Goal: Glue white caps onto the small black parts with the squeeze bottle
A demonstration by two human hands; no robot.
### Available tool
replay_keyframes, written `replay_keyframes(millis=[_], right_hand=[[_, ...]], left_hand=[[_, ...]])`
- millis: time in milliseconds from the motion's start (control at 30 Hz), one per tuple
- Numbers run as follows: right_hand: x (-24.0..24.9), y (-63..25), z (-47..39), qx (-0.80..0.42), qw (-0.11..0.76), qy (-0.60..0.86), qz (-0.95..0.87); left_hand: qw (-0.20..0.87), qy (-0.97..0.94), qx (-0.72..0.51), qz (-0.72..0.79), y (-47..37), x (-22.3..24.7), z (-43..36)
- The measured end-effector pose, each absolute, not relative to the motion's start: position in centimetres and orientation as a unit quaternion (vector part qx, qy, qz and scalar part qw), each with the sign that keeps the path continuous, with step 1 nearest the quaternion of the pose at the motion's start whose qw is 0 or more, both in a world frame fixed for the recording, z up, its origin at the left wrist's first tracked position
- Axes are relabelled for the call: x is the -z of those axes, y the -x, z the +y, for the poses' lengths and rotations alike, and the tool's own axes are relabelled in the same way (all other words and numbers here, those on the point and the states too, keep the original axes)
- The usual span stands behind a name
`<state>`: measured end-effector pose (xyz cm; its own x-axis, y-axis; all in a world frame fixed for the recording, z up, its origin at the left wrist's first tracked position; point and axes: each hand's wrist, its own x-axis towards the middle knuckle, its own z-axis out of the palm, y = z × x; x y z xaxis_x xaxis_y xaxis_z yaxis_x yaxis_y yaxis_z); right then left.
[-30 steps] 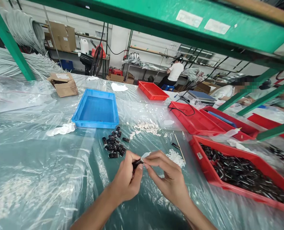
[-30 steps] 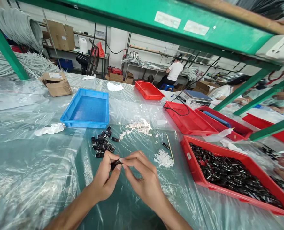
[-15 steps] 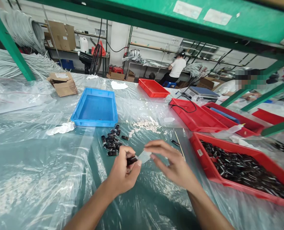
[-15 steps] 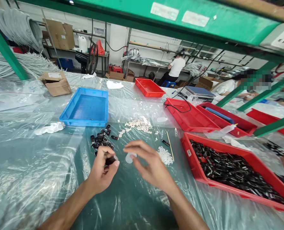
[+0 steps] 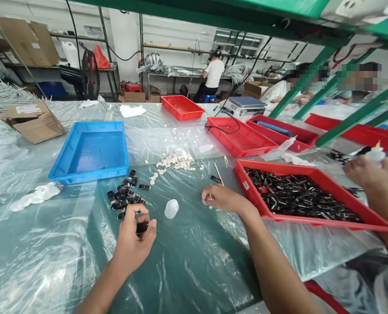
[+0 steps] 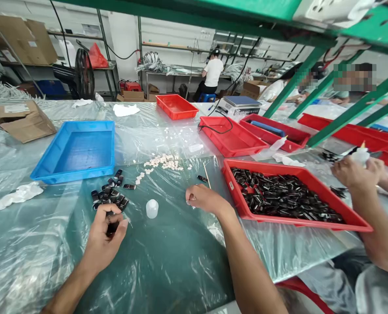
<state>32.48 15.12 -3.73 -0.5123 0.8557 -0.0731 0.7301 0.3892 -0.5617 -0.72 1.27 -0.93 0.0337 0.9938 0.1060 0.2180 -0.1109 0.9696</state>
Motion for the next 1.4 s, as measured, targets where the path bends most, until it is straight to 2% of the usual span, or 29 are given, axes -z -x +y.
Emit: replay_keyframes(millis=[300, 533, 733, 833, 900, 1133, 1400], right_hand=[[4.3, -33.1, 14.7, -0.28, 0.154, 0.464, -0.826], [0.7, -32.2, 13.8, -0.318, 0.194, 0.447, -0.813], [-3.3, -27.1, 9.3, -0.46, 0.251, 0.313, -0.792], [-3.5, -24.5, 6.8, -0.513, 0.261, 0.224, -0.786], [-3.1, -23.5, 5.8, -0.529, 0.261, 0.213, -0.779], [-3.2, -23.1, 5.4, -0.515, 0.211, 0.272, -0.785], [-2.5, -23.5, 5.0, -0.421, 0.073, 0.338, -0.839]], left_hand=[[0.386, -0.614, -0.451, 0.52, 0.4, 0.3, 1.1], [0.416, -0.625, -0.452, 0.482, 0.5, 0.1, 0.9], [0.484, -0.649, -0.425, 0.404, 0.1, 0.0, 0.0], [0.533, -0.642, -0.386, 0.393, -0.3, -0.6, -0.4], [0.557, -0.633, -0.372, 0.388, -0.5, -1.0, -0.5], [0.58, -0.627, -0.361, 0.375, -0.3, -0.9, -0.2], [0.577, -0.617, -0.347, 0.407, 0.0, -1.5, 0.1]])
